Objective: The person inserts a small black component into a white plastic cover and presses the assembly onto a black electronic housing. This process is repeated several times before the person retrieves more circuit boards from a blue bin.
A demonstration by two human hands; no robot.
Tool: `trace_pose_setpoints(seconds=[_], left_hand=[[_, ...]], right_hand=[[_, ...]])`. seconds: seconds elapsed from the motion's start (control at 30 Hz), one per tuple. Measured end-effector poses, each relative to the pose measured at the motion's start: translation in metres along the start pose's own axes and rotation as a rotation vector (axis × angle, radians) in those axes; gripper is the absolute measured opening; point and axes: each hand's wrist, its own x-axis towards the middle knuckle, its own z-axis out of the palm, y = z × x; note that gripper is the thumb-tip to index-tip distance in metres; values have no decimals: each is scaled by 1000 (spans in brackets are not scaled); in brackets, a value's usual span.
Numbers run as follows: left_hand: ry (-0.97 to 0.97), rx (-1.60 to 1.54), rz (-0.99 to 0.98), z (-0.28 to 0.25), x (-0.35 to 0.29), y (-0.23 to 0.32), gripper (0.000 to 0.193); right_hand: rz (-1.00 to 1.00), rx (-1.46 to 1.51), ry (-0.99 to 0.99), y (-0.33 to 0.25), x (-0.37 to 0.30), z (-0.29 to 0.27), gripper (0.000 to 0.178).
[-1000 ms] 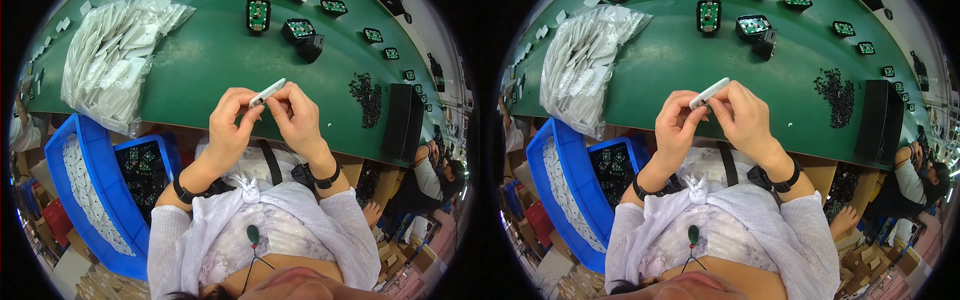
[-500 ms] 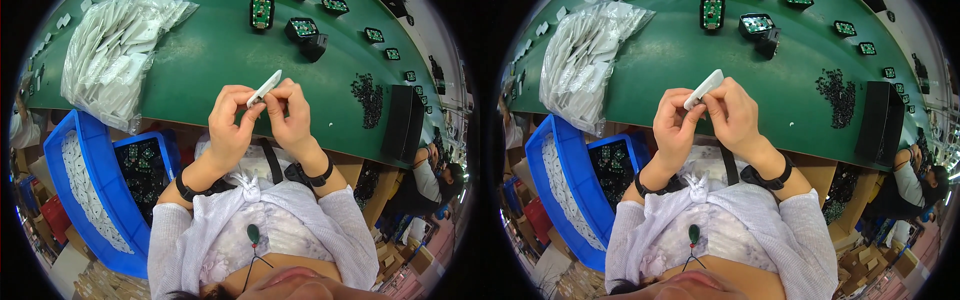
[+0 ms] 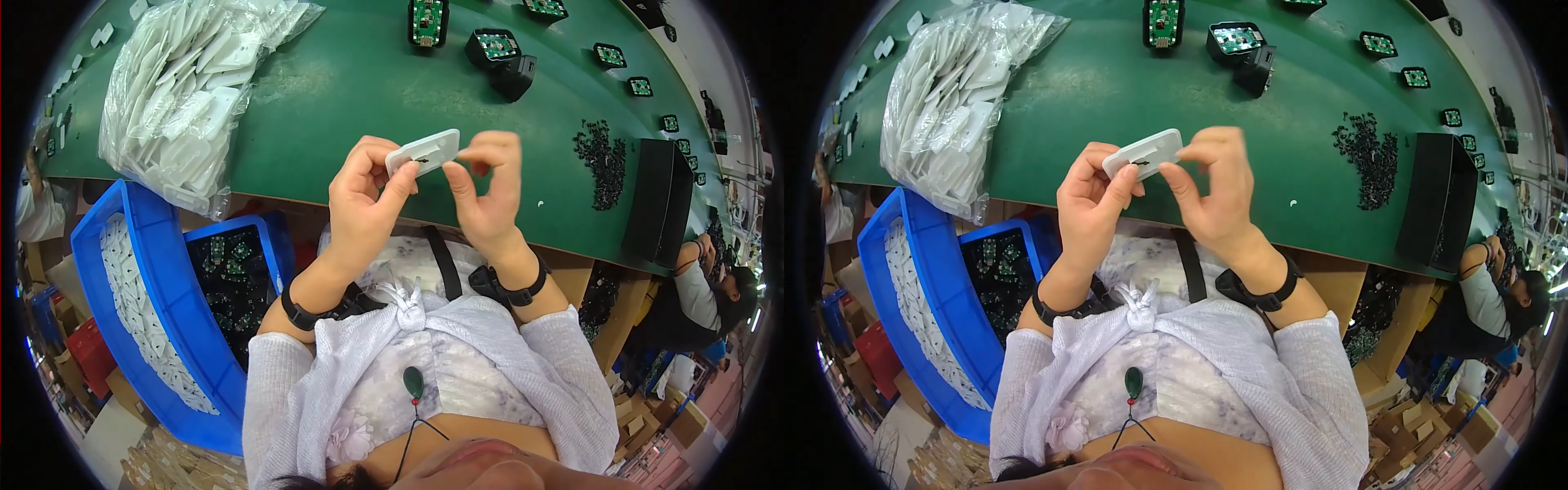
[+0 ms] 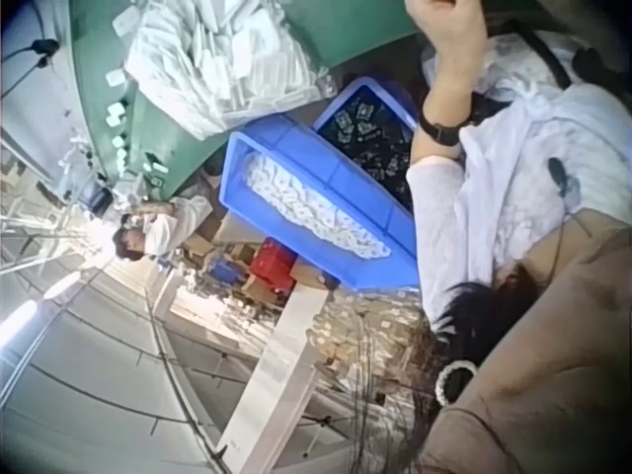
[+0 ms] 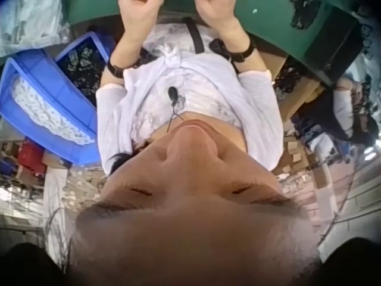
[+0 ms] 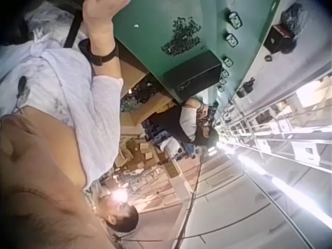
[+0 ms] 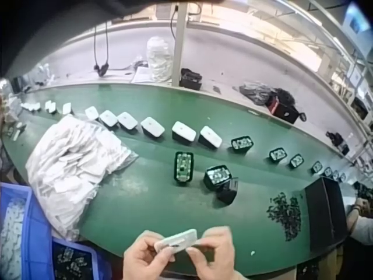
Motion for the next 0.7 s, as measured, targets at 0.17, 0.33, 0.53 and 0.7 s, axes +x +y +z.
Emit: trace_pose_setpoints(seconds=[0.17, 0.33, 0.53, 0.7], left_hand=[[-56, 19, -22, 0, 0, -1, 5], [-99, 81, -44, 0, -2, -6, 6], [-161, -9, -123, -3, 10, -5, 15], [6, 186, -73, -28, 33, -1, 16]], right_hand=[[436, 143, -116, -13, 11, -14, 32], [788, 656, -307, -6, 19, -23, 24], [717, 551, -205, 6, 12, -22, 25], [395, 181, -180, 11, 50, -53, 25]])
